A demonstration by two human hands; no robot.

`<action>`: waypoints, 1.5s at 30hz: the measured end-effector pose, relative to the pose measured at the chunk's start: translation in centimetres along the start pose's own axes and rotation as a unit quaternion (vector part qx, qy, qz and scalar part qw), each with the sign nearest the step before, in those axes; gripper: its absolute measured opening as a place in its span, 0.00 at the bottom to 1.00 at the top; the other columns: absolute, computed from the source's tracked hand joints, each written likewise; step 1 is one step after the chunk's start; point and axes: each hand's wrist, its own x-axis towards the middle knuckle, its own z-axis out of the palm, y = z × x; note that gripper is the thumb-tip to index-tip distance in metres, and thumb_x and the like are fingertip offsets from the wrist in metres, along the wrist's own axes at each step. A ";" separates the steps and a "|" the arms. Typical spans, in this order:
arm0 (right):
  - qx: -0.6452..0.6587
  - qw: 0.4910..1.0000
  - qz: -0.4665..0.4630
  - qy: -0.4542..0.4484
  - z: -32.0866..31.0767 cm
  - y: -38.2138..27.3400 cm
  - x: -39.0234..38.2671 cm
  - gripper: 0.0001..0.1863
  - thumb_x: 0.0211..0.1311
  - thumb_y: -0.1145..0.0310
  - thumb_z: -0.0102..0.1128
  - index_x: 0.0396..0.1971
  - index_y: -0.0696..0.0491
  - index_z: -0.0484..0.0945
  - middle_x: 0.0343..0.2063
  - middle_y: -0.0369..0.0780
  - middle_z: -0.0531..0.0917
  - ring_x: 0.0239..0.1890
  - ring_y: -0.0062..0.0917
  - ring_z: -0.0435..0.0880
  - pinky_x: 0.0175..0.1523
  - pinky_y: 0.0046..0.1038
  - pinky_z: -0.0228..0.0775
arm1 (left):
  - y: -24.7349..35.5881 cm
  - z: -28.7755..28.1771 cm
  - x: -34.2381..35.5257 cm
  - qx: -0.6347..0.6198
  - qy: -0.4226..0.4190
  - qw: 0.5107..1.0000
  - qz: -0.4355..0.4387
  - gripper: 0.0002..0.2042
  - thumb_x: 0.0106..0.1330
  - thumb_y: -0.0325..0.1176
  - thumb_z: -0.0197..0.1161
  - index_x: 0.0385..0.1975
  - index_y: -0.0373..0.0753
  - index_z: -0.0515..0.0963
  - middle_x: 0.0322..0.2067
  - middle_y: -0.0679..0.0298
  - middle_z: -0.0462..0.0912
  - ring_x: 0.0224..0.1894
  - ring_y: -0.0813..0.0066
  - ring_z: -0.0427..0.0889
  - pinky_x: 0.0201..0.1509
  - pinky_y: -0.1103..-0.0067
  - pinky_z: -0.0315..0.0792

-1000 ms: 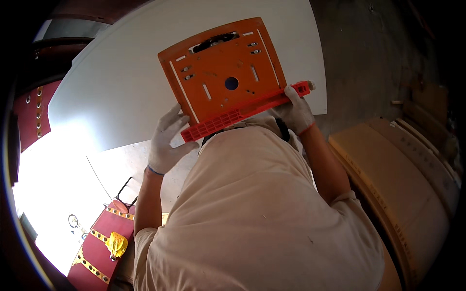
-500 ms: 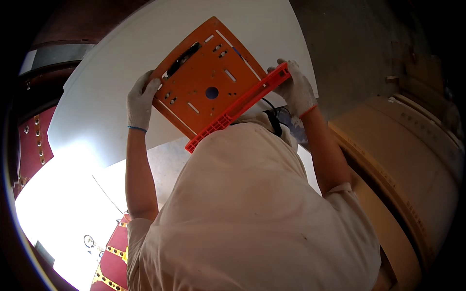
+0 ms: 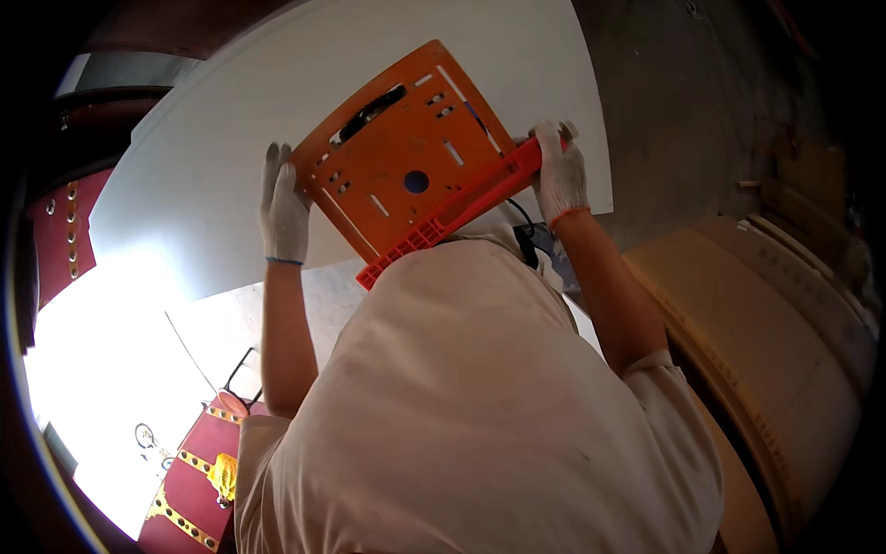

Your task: The person uses a circular saw with an orange guide to cut a large white board in a workshop. After completing the cut, the person unplugs the saw and organizes the power cord and extension strip.

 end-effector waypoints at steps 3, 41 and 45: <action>0.050 0.998 0.007 0.023 -1.1 2.2 -0.2 0.20 0.76 0.52 0.61 0.49 0.56 0.76 0.47 0.43 0.86 0.48 0.28 0.87 0.56 0.33 0.81 | -1.9 -0.2 -5.1 -0.072 -0.029 0.997 -0.024 0.36 0.83 0.43 0.57 0.84 0.31 0.56 0.82 0.47 0.61 0.76 0.56 0.74 0.74 0.69 0.75; -0.645 0.563 -0.442 -0.268 14.6 -6.2 10.3 0.36 0.83 0.37 0.47 0.52 0.55 0.91 0.32 0.46 0.92 0.38 0.41 0.92 0.50 0.39 0.84 | -7.6 1.5 -11.6 -0.304 0.092 0.939 -0.135 0.29 0.77 0.44 0.69 0.67 0.26 0.75 0.56 0.53 0.86 0.57 0.63 0.88 0.61 0.67 0.84; -0.638 0.581 -0.436 -0.255 14.2 -6.2 9.3 0.35 0.82 0.38 0.49 0.53 0.56 0.91 0.39 0.47 0.93 0.44 0.43 0.93 0.53 0.40 0.84 | -9.7 1.3 -14.2 -0.340 0.061 0.922 -0.173 0.29 0.82 0.47 0.64 0.70 0.29 0.74 0.59 0.50 0.86 0.61 0.57 0.87 0.66 0.60 0.83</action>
